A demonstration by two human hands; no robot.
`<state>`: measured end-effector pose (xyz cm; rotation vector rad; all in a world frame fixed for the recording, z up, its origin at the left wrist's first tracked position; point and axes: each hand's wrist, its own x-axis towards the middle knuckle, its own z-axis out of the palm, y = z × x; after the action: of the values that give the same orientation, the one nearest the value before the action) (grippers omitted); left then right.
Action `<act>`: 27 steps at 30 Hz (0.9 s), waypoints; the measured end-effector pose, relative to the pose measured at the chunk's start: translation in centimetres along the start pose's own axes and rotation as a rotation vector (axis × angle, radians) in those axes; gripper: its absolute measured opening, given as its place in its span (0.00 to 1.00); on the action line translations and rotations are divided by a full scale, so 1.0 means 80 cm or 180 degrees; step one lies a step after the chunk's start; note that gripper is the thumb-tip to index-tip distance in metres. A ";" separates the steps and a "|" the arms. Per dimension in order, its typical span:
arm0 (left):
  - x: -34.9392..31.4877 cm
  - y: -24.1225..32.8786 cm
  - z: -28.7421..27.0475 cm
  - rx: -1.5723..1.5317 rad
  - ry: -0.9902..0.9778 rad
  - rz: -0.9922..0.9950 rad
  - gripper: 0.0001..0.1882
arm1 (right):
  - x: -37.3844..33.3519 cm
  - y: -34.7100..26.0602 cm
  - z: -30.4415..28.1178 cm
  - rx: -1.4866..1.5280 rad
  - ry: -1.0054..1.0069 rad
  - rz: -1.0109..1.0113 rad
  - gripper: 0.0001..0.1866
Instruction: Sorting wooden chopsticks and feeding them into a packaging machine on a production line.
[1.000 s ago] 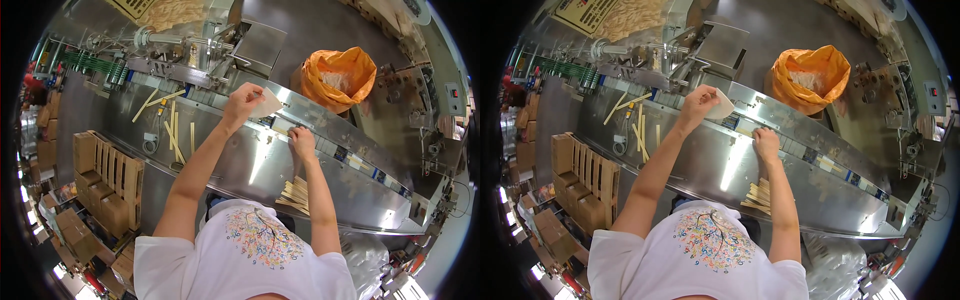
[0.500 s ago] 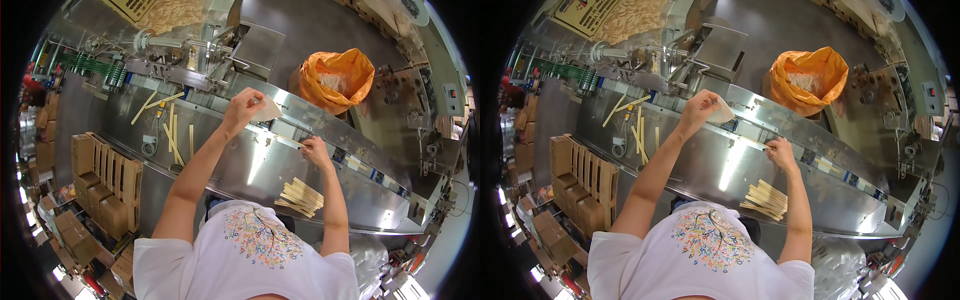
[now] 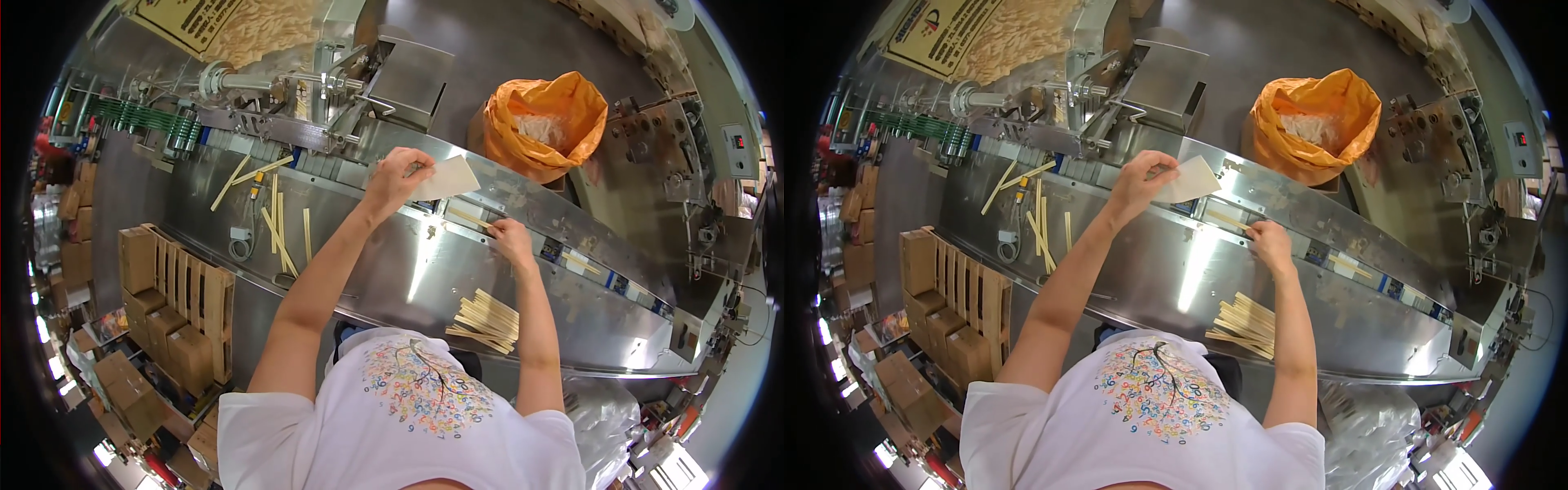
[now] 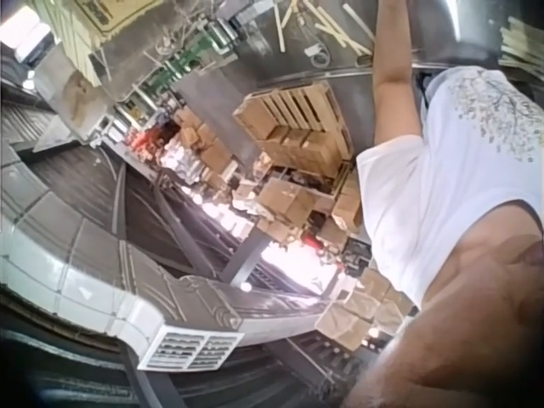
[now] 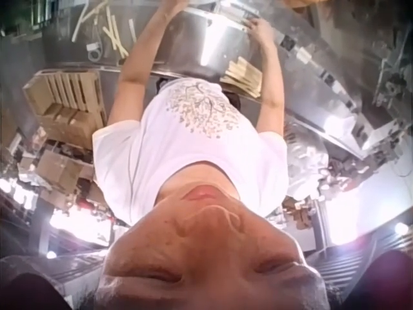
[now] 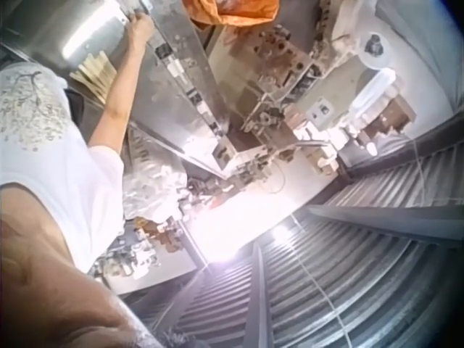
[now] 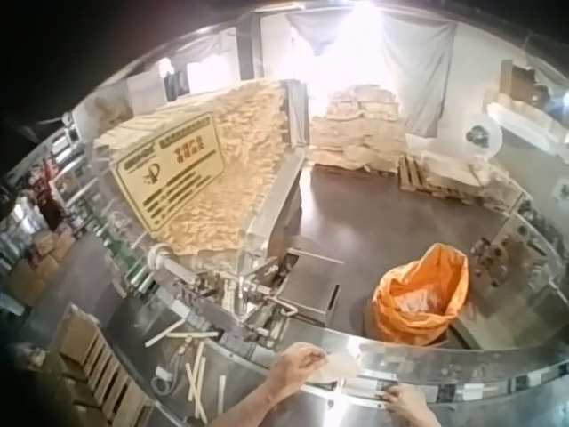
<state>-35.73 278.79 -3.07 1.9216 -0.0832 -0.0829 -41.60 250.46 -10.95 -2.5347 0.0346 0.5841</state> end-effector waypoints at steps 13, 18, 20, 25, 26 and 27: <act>0.008 0.003 0.013 0.0131 -0.0339 0.0047 0.10 | -0.167 -0.008 0.042 -0.0448 -0.0351 -0.0775 0.08; 0.018 -0.007 0.032 -0.0205 -0.0099 -0.0390 0.11 | -0.255 0.051 0.092 -0.0898 -0.0312 -0.1228 0.11; 0.024 -0.010 0.034 -0.0471 -0.0011 -0.0460 0.11 | -0.261 0.057 0.094 -0.0833 -0.0212 -0.1302 0.11; 0.036 -0.015 0.034 -0.0675 0.0110 -0.0525 0.12 | -0.258 0.056 0.085 -0.0647 0.0153 -0.1499 0.11; 0.037 -0.018 0.033 -0.0702 0.0098 -0.0529 0.12 | -0.257 0.048 0.078 -0.0193 -0.0008 -0.1012 0.09; 0.039 -0.020 0.032 -0.0700 0.0114 -0.0512 0.12 | -0.255 0.040 0.070 0.0260 -0.0169 -0.0525 0.07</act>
<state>-32.88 276.62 -5.51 1.7067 0.1011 -0.1589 -62.80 248.67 -8.39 -2.4134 -0.1649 0.5720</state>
